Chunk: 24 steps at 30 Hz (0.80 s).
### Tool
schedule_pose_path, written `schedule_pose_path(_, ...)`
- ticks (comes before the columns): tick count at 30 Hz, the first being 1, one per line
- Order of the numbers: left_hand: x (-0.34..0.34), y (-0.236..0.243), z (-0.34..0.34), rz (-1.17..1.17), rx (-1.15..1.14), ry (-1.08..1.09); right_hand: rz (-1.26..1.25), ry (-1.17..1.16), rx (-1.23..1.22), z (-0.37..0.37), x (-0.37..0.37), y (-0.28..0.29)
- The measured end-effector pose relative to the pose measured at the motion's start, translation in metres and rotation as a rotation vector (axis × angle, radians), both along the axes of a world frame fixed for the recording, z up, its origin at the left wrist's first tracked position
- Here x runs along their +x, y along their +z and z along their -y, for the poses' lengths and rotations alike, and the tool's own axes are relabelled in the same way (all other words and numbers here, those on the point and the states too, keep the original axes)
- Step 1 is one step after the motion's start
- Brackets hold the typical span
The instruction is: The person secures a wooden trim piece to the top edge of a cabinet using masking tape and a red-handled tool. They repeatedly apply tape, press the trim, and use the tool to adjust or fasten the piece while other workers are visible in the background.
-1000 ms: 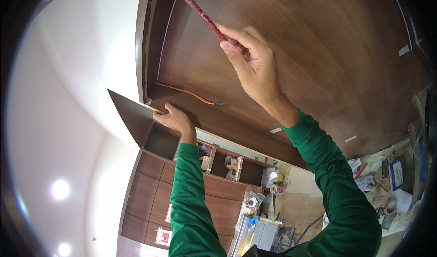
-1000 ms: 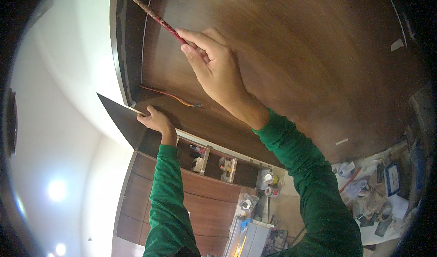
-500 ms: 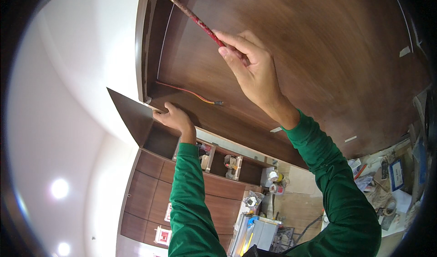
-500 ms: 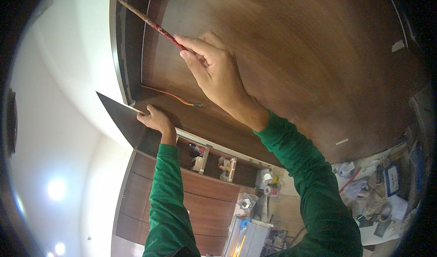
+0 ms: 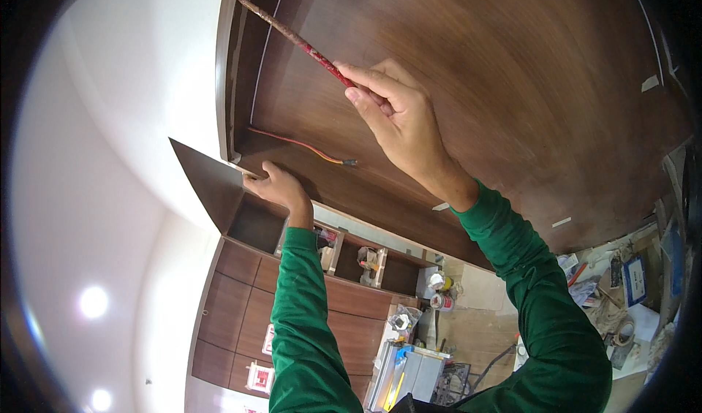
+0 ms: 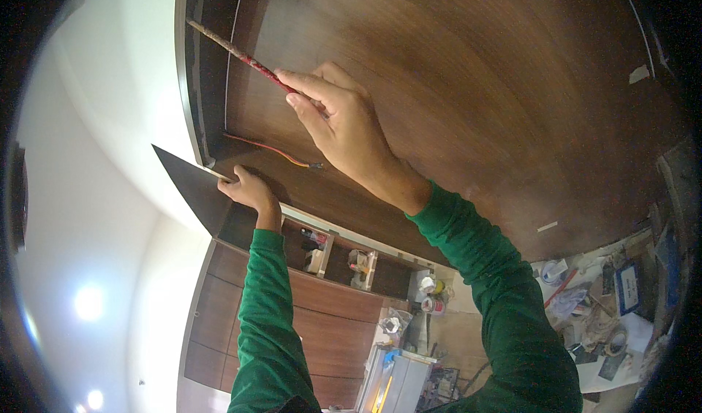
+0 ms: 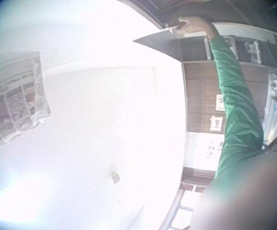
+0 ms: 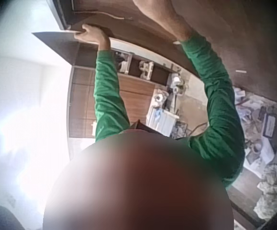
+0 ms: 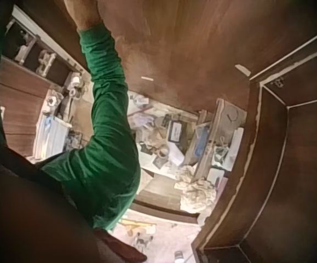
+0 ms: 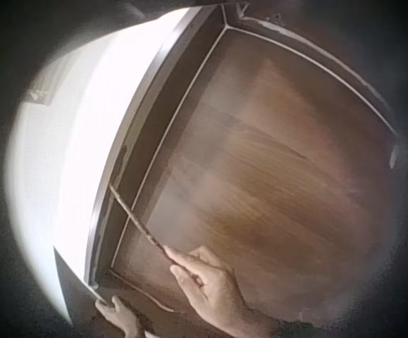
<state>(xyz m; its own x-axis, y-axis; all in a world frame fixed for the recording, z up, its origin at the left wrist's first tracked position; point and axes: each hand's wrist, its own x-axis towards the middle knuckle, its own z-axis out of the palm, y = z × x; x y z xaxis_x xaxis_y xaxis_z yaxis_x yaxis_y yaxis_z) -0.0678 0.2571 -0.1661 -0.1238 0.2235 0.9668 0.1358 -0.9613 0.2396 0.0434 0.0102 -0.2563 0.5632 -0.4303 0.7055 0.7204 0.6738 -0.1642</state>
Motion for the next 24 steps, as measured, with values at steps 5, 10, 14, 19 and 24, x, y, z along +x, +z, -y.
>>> schedule_pose_path(5,-0.001,0.000,-0.006,0.014,-0.001,-0.007,0.001,0.017,-0.025,-0.001,-0.004,-0.001)
schedule_pose_path(10,-0.001,0.000,-0.009,0.003,0.001,-0.005,0.002,0.027,-0.049,-0.004,-0.007,-0.002)
schedule_pose_path(14,-0.001,-0.001,-0.006,0.003,-0.022,-0.032,0.012,0.022,-0.047,-0.006,-0.009,-0.002)
schedule_pose_path(19,-0.001,0.000,-0.007,0.008,-0.003,-0.024,0.018,0.022,-0.072,-0.007,-0.012,-0.002)
schedule_pose_path(24,-0.001,0.000,-0.009,0.006,-0.001,-0.012,0.035,0.024,-0.090,-0.009,-0.013,-0.004)
